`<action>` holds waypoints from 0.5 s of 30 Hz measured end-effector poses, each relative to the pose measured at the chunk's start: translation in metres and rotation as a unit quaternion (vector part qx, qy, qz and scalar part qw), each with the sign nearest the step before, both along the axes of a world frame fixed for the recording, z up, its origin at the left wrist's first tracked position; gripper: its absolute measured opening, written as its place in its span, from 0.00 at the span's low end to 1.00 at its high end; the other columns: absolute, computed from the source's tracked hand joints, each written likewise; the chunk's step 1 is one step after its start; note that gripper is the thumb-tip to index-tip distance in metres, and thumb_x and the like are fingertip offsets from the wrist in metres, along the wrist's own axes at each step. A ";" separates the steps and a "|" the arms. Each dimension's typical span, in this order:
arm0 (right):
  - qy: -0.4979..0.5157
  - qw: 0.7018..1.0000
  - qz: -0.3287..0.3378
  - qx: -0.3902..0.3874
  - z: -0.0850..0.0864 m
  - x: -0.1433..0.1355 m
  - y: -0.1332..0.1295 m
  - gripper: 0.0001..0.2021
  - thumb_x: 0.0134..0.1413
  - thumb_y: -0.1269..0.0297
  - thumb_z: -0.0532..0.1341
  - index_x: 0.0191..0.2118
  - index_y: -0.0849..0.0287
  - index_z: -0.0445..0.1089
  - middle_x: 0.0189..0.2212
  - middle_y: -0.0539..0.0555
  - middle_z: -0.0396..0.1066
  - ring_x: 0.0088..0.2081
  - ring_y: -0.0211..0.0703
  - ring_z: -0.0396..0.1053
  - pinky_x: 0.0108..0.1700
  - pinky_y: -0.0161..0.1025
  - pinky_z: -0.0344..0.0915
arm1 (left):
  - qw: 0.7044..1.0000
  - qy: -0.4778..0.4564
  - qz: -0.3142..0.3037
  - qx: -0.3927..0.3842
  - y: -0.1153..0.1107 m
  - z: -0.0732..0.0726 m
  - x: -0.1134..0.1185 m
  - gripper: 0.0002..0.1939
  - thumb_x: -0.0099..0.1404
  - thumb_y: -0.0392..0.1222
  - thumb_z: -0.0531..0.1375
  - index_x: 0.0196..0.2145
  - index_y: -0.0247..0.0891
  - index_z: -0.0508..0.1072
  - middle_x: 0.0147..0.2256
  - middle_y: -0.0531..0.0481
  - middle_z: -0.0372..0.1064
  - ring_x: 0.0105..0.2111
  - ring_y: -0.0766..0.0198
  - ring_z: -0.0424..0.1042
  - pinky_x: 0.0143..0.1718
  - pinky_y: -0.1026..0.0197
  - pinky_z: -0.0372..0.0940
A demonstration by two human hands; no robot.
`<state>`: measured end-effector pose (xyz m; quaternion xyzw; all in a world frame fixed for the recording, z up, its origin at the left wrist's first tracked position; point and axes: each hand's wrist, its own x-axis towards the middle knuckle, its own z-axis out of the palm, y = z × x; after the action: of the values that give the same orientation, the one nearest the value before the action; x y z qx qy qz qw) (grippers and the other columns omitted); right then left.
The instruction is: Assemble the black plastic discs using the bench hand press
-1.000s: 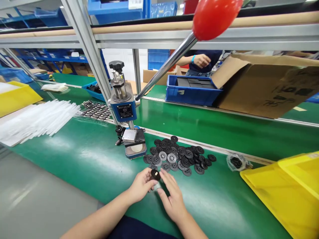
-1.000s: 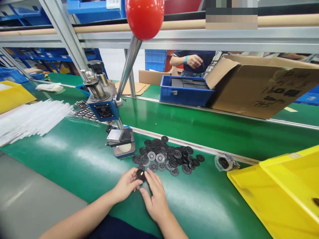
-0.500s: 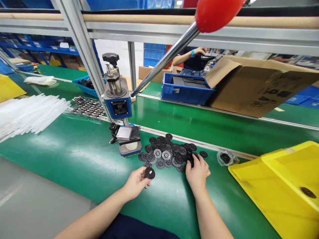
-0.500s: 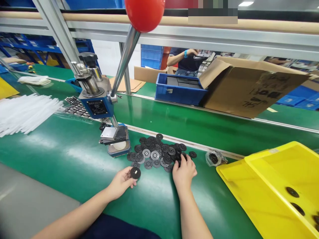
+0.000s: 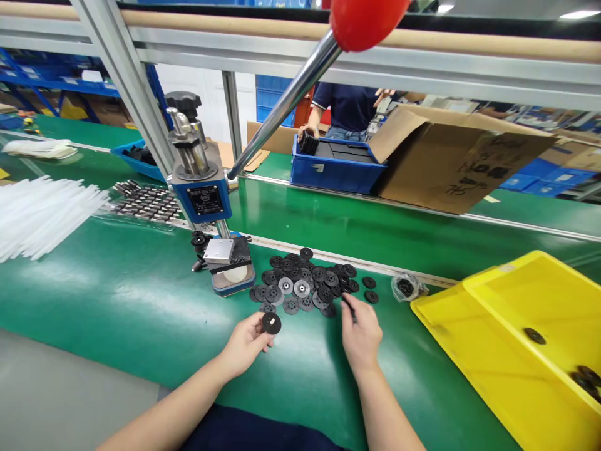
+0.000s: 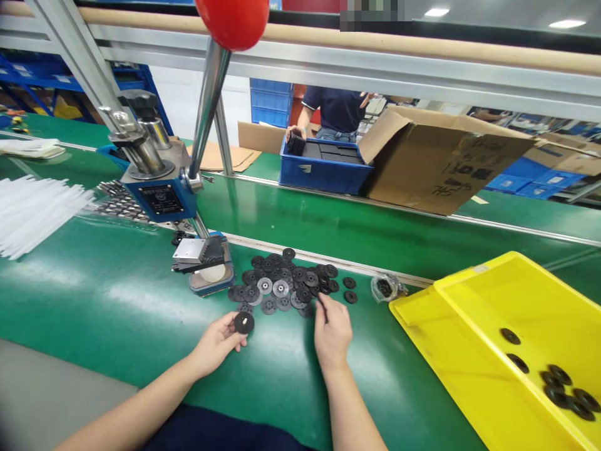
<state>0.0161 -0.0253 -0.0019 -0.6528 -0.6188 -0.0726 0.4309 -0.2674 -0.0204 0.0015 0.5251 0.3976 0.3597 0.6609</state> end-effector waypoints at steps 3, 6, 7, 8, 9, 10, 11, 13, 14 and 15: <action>-0.018 0.992 0.124 -0.027 -0.001 -0.036 -0.017 0.11 0.63 0.68 0.56 0.47 0.54 0.74 0.45 0.54 0.74 0.46 0.45 0.69 0.50 0.47 0.68 | 0.999 -0.005 0.020 0.037 0.000 0.002 0.001 0.15 0.62 0.46 0.62 0.43 0.35 0.71 0.41 0.44 0.66 0.32 0.65 0.67 0.28 0.64 0.66; -0.017 0.980 0.191 -0.050 -0.008 -0.058 -0.027 0.12 0.63 0.69 0.56 0.47 0.54 0.74 0.44 0.56 0.74 0.44 0.45 0.70 0.47 0.47 0.70 | 0.997 0.006 0.021 0.068 0.001 0.003 0.001 0.15 0.62 0.48 0.62 0.42 0.35 0.74 0.45 0.42 0.63 0.32 0.66 0.65 0.28 0.64 0.67; -0.013 0.978 0.201 -0.057 -0.010 -0.062 -0.029 0.12 0.64 0.68 0.56 0.48 0.54 0.73 0.44 0.57 0.74 0.44 0.46 0.70 0.47 0.48 0.70 | 0.997 0.009 0.018 0.070 0.001 0.003 0.001 0.15 0.62 0.48 0.62 0.41 0.35 0.75 0.44 0.43 0.63 0.32 0.66 0.65 0.28 0.64 0.66; -0.008 0.976 0.207 -0.063 -0.011 -0.063 -0.031 0.12 0.63 0.67 0.56 0.49 0.54 0.73 0.44 0.57 0.73 0.44 0.46 0.70 0.47 0.49 0.70 | 0.997 0.012 0.015 0.071 0.001 0.003 0.000 0.14 0.62 0.48 0.62 0.40 0.35 0.75 0.42 0.44 0.63 0.32 0.66 0.65 0.28 0.64 0.66; -0.004 0.974 0.213 -0.070 -0.012 -0.064 -0.032 0.11 0.63 0.66 0.58 0.49 0.55 0.73 0.44 0.58 0.73 0.44 0.47 0.69 0.47 0.50 0.69 | 0.997 0.015 0.013 0.072 0.002 0.003 0.000 0.14 0.62 0.48 0.62 0.40 0.35 0.75 0.40 0.45 0.63 0.32 0.65 0.65 0.28 0.64 0.66; -0.002 0.973 0.219 -0.078 -0.013 -0.064 -0.033 0.12 0.62 0.65 0.59 0.49 0.55 0.73 0.46 0.58 0.72 0.46 0.49 0.69 0.48 0.51 0.68 | 0.997 0.017 0.013 0.072 0.002 0.002 0.000 0.13 0.61 0.47 0.63 0.39 0.35 0.74 0.38 0.45 0.63 0.32 0.65 0.65 0.28 0.65 0.65; -0.001 0.970 0.225 -0.087 -0.014 -0.064 -0.034 0.13 0.61 0.63 0.61 0.51 0.55 0.72 0.48 0.59 0.71 0.48 0.50 0.67 0.49 0.52 0.67 | 0.997 0.017 0.015 0.071 0.002 0.001 0.000 0.13 0.61 0.46 0.63 0.39 0.34 0.74 0.37 0.46 0.63 0.32 0.66 0.65 0.28 0.65 0.65; -0.002 0.968 0.229 -0.100 -0.015 -0.063 -0.035 0.18 0.59 0.61 0.62 0.55 0.56 0.68 0.51 0.60 0.68 0.51 0.52 0.65 0.51 0.54 0.65 | 0.998 0.013 0.018 0.066 0.003 0.000 -0.001 0.12 0.61 0.44 0.63 0.39 0.34 0.73 0.36 0.47 0.63 0.31 0.66 0.65 0.28 0.65 0.65; -0.002 0.969 0.224 -0.103 -0.016 -0.063 -0.035 0.20 0.60 0.60 0.62 0.56 0.56 0.66 0.51 0.60 0.68 0.51 0.53 0.64 0.52 0.55 0.65 | 0.998 0.011 0.018 0.062 0.003 0.000 -0.001 0.11 0.61 0.44 0.63 0.38 0.34 0.72 0.35 0.48 0.63 0.31 0.66 0.65 0.28 0.65 0.65; -0.002 0.971 0.216 -0.106 -0.017 -0.063 -0.036 0.21 0.60 0.60 0.62 0.57 0.56 0.65 0.51 0.60 0.68 0.51 0.53 0.64 0.52 0.55 0.65 | 0.998 0.009 0.018 0.059 0.003 0.000 -0.001 0.11 0.61 0.43 0.63 0.38 0.34 0.72 0.34 0.48 0.63 0.30 0.66 0.66 0.28 0.65 0.64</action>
<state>-0.0472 -0.0609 -0.0186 -0.5450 -0.7505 0.0869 0.3635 -0.2685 -0.0174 0.0016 0.5591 0.3914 0.3893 0.6186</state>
